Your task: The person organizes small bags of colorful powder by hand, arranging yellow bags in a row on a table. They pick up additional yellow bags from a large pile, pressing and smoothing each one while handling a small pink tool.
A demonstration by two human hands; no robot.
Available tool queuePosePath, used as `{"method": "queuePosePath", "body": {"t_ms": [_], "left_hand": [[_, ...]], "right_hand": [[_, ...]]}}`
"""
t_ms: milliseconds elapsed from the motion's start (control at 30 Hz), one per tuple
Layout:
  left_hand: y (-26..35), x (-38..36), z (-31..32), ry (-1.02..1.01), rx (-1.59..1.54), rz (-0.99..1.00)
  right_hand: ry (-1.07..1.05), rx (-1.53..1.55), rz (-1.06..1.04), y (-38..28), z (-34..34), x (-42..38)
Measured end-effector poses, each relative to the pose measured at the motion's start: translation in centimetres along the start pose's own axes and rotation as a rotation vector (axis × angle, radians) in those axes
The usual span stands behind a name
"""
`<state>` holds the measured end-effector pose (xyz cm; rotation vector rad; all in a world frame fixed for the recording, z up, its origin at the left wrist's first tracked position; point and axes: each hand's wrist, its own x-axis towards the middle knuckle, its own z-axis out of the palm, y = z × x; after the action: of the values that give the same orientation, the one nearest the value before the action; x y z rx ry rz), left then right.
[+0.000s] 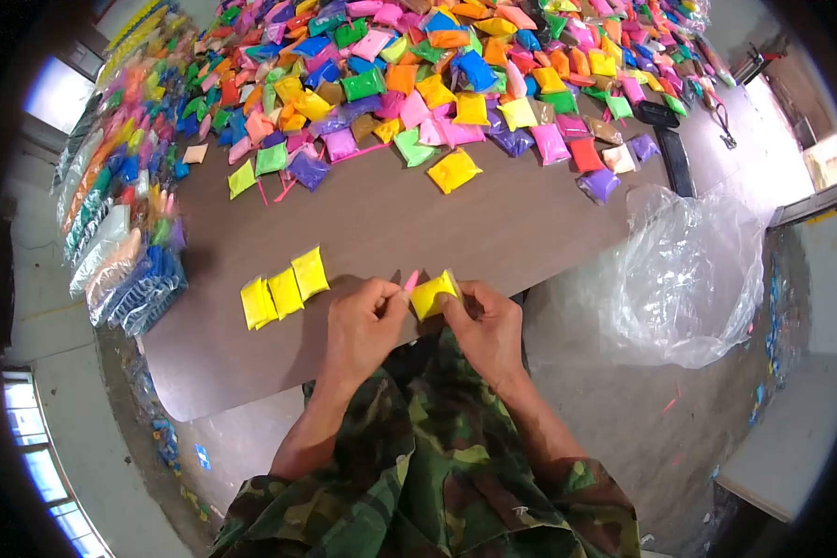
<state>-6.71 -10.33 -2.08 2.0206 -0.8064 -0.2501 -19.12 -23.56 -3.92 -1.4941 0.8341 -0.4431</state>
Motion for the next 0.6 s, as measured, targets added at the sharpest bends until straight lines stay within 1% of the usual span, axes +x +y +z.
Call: {"method": "queuePosePath", "body": {"t_ms": [33, 133, 200, 267, 300, 400, 500, 600], "left_hand": [[0.8, -0.2, 0.3, 0.009, -0.056, -0.020], [0.1, -0.9, 1.6, 0.009, 0.062, 0.045], [-1.1, -0.5, 1.2, 0.002, 0.111, 0.043], [-2.3, -0.3, 1.0, 0.035, 0.195, 0.054], [-2.2, -0.1, 0.5, 0.011, 0.152, 0.035], [-0.4, -0.8, -0.2, -0.008, 0.055, 0.029], [0.2, -2.3, 1.2, -0.003, 0.079, 0.064], [-1.0, -2.0, 0.7, -0.026, 0.119, 0.013]], "right_hand": [[0.002, 0.013, -0.003, 0.1, 0.1, 0.0], [0.005, 0.026, -0.010, 0.1, 0.4, 0.2], [0.013, 0.001, 0.004, -0.6, 0.2, 0.0], [0.033, -0.095, 0.012, -1.0, 0.2, -0.3], [0.040, -0.141, 0.011, -1.2, 0.3, -0.1], [0.081, -0.081, 0.027, -0.4, 0.6, -0.4], [0.106, -0.042, -0.030, 1.0, 1.0, -0.6], [0.114, 0.008, -0.010, 1.3, 1.0, -1.2]]}}
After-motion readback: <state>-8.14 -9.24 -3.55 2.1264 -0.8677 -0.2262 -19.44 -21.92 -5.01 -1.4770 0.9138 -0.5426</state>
